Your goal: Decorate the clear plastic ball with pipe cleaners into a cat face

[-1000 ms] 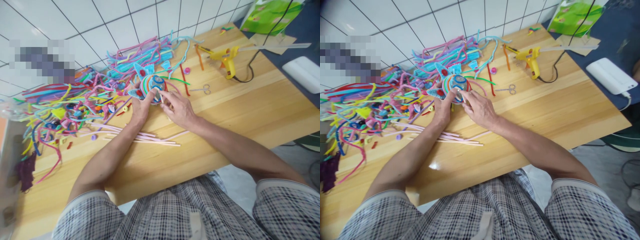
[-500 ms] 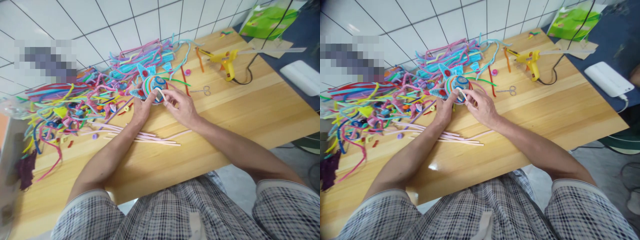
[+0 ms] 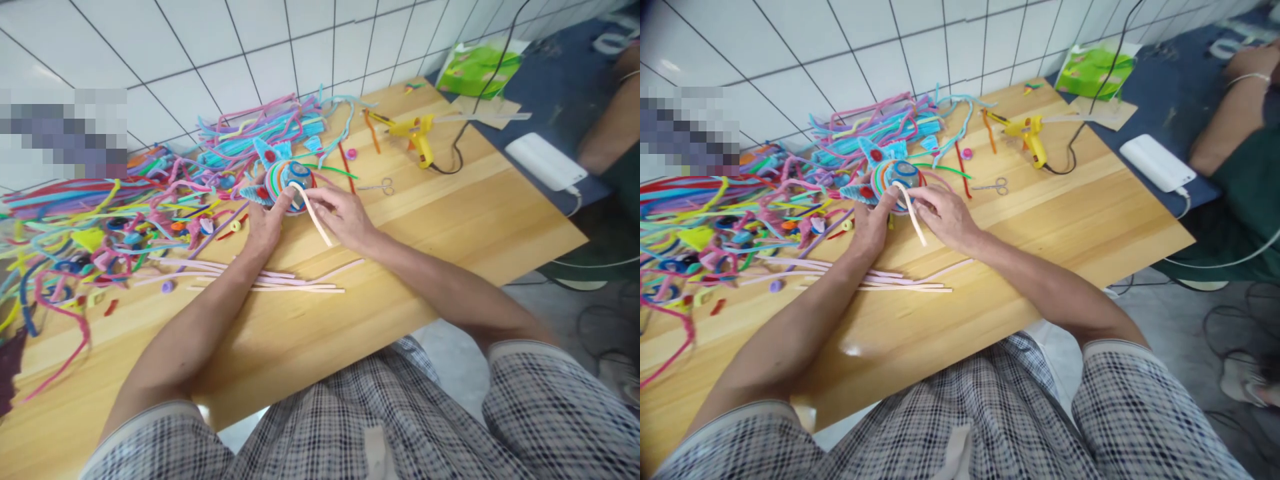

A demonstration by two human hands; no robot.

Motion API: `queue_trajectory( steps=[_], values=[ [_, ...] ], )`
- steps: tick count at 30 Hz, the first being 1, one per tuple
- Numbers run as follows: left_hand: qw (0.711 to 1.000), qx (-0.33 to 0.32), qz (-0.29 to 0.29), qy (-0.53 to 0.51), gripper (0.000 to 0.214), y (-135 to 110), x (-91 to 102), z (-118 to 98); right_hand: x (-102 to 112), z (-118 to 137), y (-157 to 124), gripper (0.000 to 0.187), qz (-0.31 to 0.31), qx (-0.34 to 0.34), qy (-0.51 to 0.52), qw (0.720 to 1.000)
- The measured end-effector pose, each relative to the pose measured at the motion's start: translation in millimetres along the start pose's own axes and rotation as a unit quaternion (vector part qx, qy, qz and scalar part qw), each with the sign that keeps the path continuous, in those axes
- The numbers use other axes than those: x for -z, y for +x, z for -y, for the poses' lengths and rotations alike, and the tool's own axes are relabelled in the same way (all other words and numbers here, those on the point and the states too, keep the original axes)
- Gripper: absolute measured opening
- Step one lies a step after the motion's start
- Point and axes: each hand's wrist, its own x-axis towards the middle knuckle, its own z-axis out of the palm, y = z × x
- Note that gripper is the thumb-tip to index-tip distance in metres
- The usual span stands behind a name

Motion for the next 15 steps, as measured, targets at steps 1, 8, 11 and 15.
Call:
queue_trajectory(
  steps=[1,8,11,15],
  values=[
    [1.0,-0.004,-0.005,0.001,0.093,0,-0.8,2,1,0,2,0.035,-0.006,-0.008,-0.016,1.0],
    [1.0,-0.017,-0.014,0.004,0.096,4,-5.0,13,61,-19,21,0.016,-0.089,-0.168,-0.157,0.969],
    [0.999,-0.029,-0.016,0.01,0.095,4,-5.5,14,112,-37,16,0.013,-0.112,-0.256,-0.228,0.933],
    [0.999,-0.036,-0.023,0.008,0.088,2,-6.2,14,162,-56,-6,0.028,-0.166,-0.341,-0.285,0.88]
  ],
)
